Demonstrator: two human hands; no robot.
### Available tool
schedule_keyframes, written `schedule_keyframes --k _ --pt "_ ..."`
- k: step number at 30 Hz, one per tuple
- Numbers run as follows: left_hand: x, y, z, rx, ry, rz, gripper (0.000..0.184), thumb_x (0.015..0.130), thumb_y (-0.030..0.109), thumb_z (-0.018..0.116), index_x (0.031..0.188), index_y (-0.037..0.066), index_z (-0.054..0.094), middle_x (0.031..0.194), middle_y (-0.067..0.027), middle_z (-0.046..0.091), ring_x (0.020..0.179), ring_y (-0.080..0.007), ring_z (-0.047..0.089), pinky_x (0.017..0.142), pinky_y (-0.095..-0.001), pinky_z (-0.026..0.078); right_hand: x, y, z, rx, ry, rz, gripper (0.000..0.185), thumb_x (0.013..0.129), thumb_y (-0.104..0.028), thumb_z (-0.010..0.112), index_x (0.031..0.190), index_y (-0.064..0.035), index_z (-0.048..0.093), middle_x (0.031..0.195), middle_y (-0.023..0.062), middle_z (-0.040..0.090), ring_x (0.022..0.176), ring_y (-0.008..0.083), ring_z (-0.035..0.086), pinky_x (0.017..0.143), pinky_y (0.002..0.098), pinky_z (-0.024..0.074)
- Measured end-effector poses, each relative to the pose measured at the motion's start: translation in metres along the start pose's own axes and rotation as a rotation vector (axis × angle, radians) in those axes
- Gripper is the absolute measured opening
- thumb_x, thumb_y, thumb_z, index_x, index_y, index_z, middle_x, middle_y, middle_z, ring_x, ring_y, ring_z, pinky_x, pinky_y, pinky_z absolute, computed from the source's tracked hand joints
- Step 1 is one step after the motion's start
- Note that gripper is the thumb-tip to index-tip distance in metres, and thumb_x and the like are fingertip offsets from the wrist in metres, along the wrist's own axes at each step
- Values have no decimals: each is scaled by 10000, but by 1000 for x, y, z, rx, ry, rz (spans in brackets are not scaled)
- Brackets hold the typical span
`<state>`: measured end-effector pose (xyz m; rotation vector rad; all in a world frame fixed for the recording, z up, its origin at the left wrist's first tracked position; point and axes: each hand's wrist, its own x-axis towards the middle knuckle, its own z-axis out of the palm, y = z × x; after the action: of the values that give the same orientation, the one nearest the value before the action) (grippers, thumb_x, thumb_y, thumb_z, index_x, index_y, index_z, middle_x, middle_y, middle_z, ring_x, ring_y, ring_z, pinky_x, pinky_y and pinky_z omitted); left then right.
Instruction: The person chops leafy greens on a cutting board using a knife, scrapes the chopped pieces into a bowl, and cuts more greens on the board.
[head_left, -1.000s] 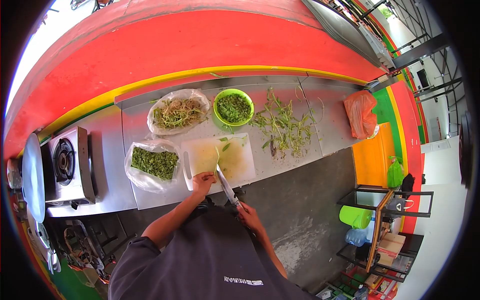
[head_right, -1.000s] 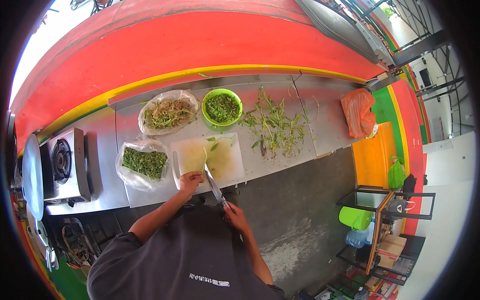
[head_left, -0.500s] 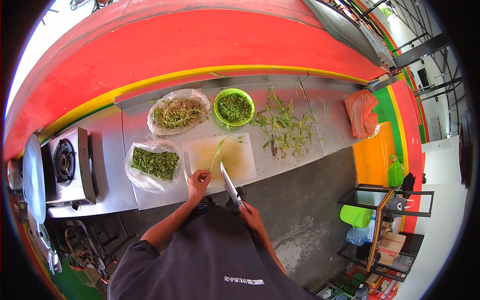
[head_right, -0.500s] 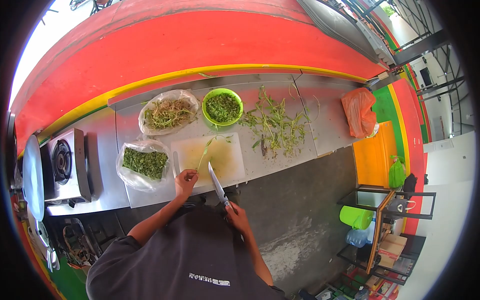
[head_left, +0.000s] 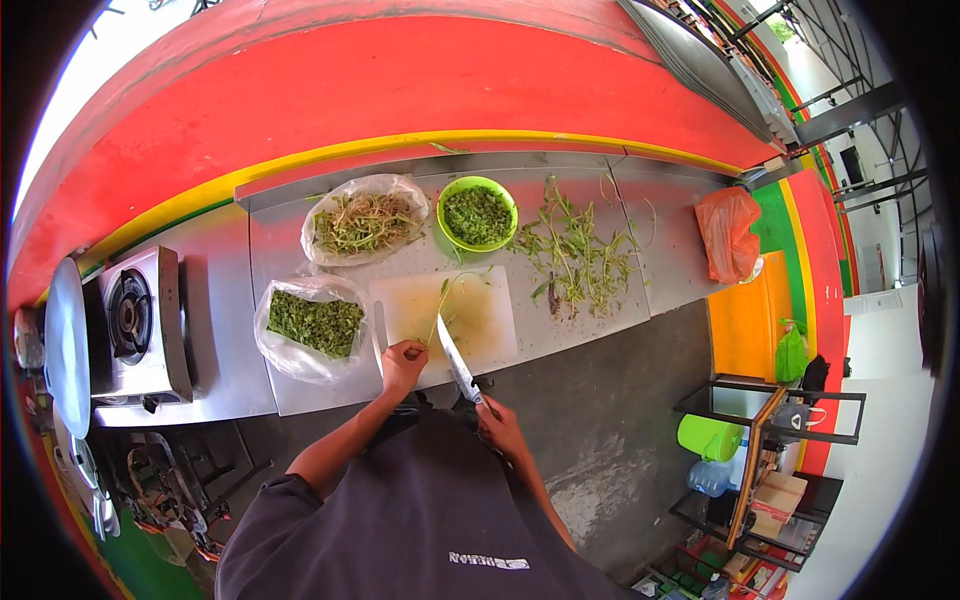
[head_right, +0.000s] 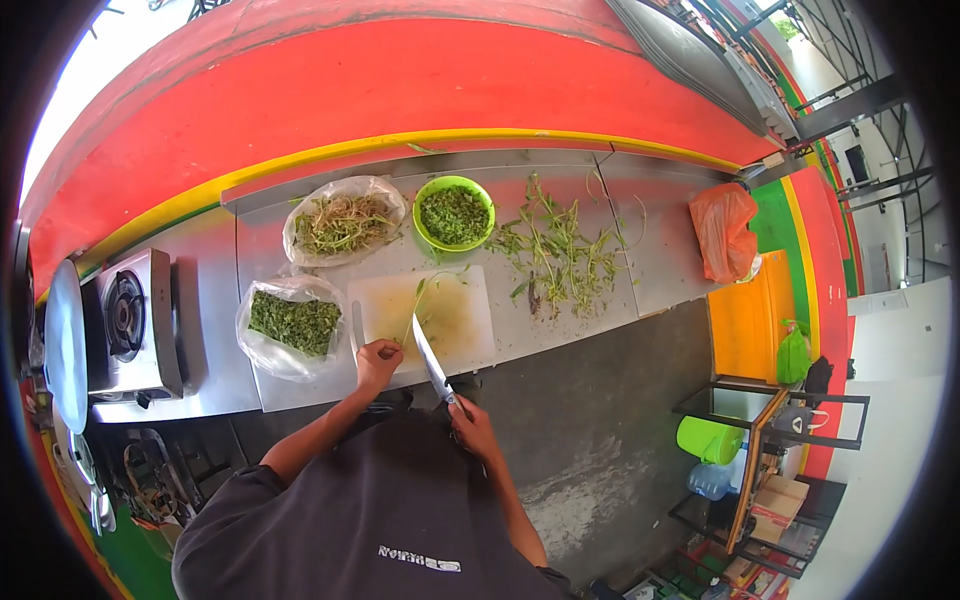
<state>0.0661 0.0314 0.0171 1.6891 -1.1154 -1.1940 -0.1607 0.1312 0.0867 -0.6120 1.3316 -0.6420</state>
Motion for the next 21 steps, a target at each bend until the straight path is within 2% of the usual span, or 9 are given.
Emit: schedule_keyframes --k 7,16,21 --pt "2 -8 3 -24 3 -9 139 791 117 755 876 8 759 747 -88 743 667 -135 706 664 -278 563 6 7 4 41 -8 41 336 1035 -245 574 1337 -101 598 659 -78 418 513 12 348 443 198 275" --pt "3 -7 3 20 7 -11 154 780 139 764 877 18 763 743 -84 743 661 -140 703 655 -280 556 7 14 0 40 -15 61 340 1043 -267 559 1361 -147 575 642 -74 403 476 17 323 412 204 243" --pt "4 -6 2 46 0 -20 159 777 150 768 875 24 763 740 -84 742 661 -146 707 651 -286 555 -1 5 1 103 1 161 344 1029 -309 586 1340 -162 589 647 -85 405 490 16 327 423 207 248"
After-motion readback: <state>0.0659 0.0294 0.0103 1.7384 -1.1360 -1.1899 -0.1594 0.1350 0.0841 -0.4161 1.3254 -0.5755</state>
